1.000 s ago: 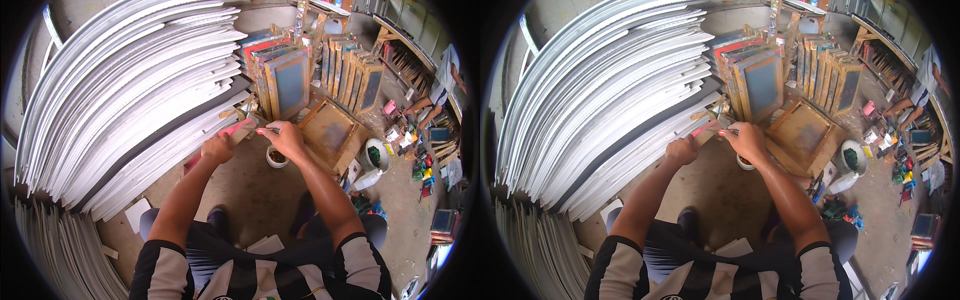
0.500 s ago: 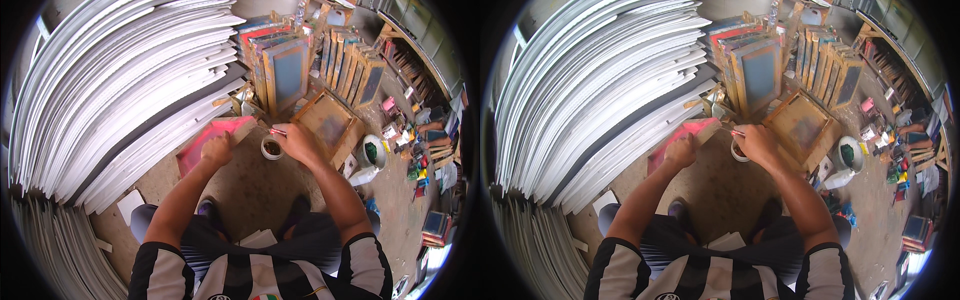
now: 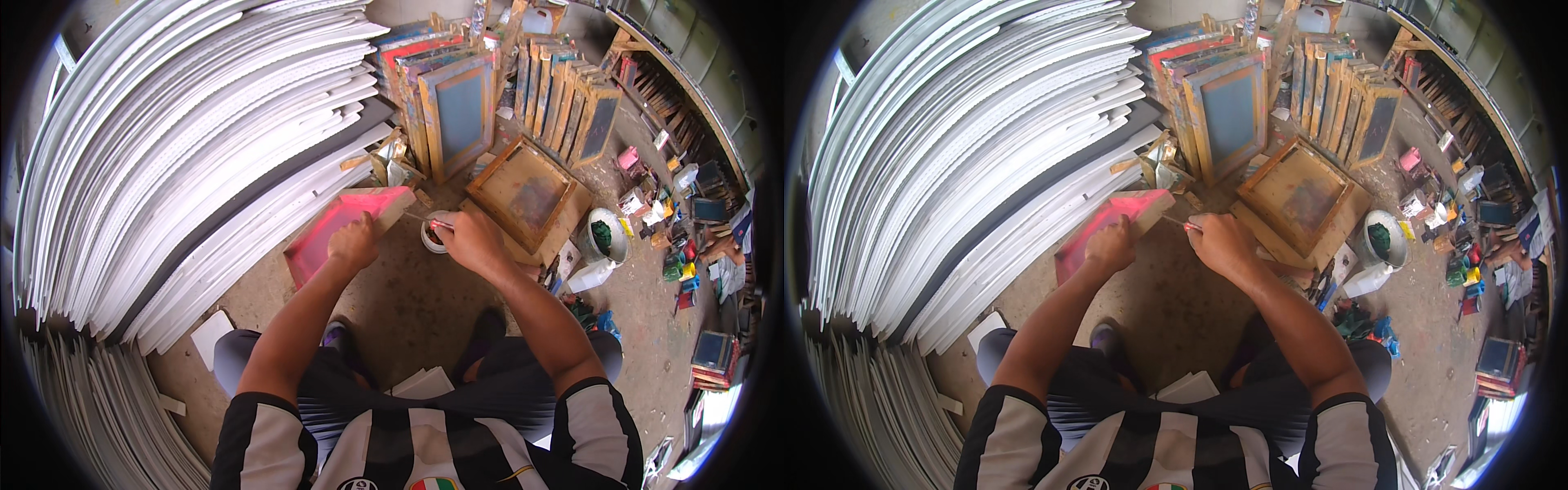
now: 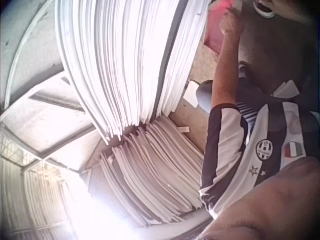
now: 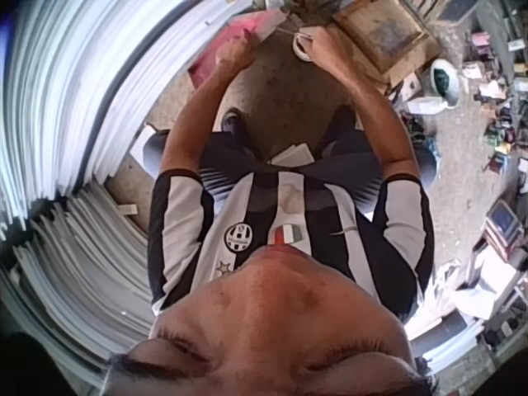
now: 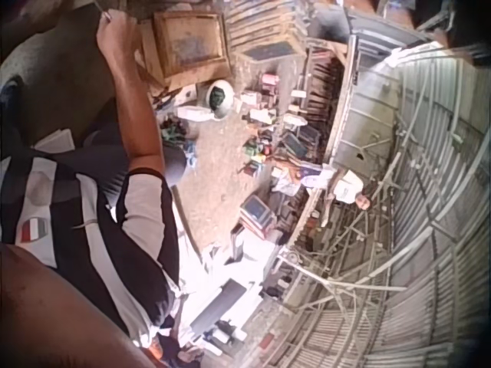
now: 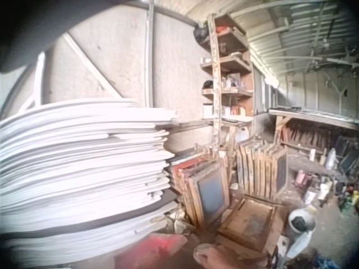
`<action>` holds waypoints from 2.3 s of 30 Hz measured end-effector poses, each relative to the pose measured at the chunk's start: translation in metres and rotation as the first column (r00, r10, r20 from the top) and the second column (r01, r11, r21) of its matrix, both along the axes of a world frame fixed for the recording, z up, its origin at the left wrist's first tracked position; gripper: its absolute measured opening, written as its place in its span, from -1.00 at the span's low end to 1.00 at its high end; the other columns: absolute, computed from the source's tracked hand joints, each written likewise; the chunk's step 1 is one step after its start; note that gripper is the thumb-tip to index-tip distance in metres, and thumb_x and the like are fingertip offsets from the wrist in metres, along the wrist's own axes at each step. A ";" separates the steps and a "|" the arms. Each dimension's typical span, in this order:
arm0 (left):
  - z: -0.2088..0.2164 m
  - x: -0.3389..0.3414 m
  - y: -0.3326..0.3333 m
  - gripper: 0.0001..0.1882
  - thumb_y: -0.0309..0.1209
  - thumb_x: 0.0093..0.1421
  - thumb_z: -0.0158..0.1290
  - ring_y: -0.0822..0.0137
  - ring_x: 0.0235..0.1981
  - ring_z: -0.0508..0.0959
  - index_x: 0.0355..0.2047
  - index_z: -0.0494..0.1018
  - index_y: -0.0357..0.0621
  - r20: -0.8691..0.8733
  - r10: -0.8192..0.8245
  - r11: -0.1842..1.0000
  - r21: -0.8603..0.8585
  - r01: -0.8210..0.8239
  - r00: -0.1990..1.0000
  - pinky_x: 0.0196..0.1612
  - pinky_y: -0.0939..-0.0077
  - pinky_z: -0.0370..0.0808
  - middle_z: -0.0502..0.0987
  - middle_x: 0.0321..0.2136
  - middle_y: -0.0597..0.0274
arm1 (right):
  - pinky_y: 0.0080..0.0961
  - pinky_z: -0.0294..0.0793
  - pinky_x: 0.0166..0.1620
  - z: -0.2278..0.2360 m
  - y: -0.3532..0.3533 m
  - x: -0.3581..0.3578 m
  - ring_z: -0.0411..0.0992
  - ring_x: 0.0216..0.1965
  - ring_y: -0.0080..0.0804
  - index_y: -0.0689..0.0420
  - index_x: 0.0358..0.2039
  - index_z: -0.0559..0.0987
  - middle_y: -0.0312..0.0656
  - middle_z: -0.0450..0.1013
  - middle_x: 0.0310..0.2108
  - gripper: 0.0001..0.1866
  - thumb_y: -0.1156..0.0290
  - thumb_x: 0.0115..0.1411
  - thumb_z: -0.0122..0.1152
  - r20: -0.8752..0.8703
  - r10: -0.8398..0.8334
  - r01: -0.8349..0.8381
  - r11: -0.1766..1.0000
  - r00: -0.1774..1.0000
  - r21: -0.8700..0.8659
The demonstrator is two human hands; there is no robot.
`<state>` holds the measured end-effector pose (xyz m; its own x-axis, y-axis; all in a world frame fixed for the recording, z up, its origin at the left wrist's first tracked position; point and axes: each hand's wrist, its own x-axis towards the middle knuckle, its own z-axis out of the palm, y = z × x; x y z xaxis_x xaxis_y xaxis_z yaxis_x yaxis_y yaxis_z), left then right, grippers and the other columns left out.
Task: The person sits on the floor and disassembles a wooden frame by hand. They peel off a green fabric or paper layer from the frame, remove a yellow strip, and then separate the wooden pieces. The person then picks up a pink rectangular object and wipes it with a cloth.
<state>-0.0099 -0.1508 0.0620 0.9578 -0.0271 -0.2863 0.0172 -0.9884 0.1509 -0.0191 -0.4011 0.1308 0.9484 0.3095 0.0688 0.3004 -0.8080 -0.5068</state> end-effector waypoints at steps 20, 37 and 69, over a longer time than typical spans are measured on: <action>-0.005 -0.003 0.000 -0.44 -0.37 0.17 0.11 -0.16 -0.03 0.66 0.16 0.26 -0.27 0.013 -0.005 1.000 -0.008 0.005 1.000 -0.01 0.04 0.63 0.62 -0.08 -0.23 | 0.02 0.56 -0.13 0.001 0.003 0.003 0.59 -0.21 0.16 0.00 -0.20 0.73 0.07 0.63 -0.33 -0.75 0.20 0.27 0.18 -0.071 -0.065 0.066 0.998 0.995 0.013; -0.020 -0.004 -0.017 -0.41 -0.30 0.14 0.15 -0.10 -0.07 0.68 0.12 0.27 -0.28 0.020 -0.105 0.994 -0.003 0.105 0.994 -0.05 0.06 0.64 0.64 -0.11 -0.18 | -0.16 0.56 -0.38 -0.035 -0.021 0.028 0.63 -0.43 -0.05 0.23 -0.34 0.66 0.12 0.62 -0.41 -0.77 0.36 0.21 0.10 -0.106 0.124 -0.133 0.988 0.987 -0.079; -0.011 0.000 -0.006 -0.39 -0.31 0.14 0.12 -0.10 -0.07 0.68 0.17 0.26 -0.27 -0.015 -0.049 0.999 -0.019 0.049 0.999 -0.03 0.05 0.63 0.65 -0.11 -0.16 | -0.29 0.54 -0.28 -0.011 -0.019 0.017 0.56 -0.46 -0.34 0.18 -0.21 0.69 -0.11 0.55 -0.57 -0.63 0.12 0.26 0.19 -0.638 -0.205 0.435 0.871 0.743 0.226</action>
<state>-0.0099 -0.1563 0.0510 0.9505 -0.0791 -0.3005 -0.0284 -0.9851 0.1696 -0.0024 -0.4203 0.1197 0.8739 0.0445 -0.4841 -0.3866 -0.5400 -0.7476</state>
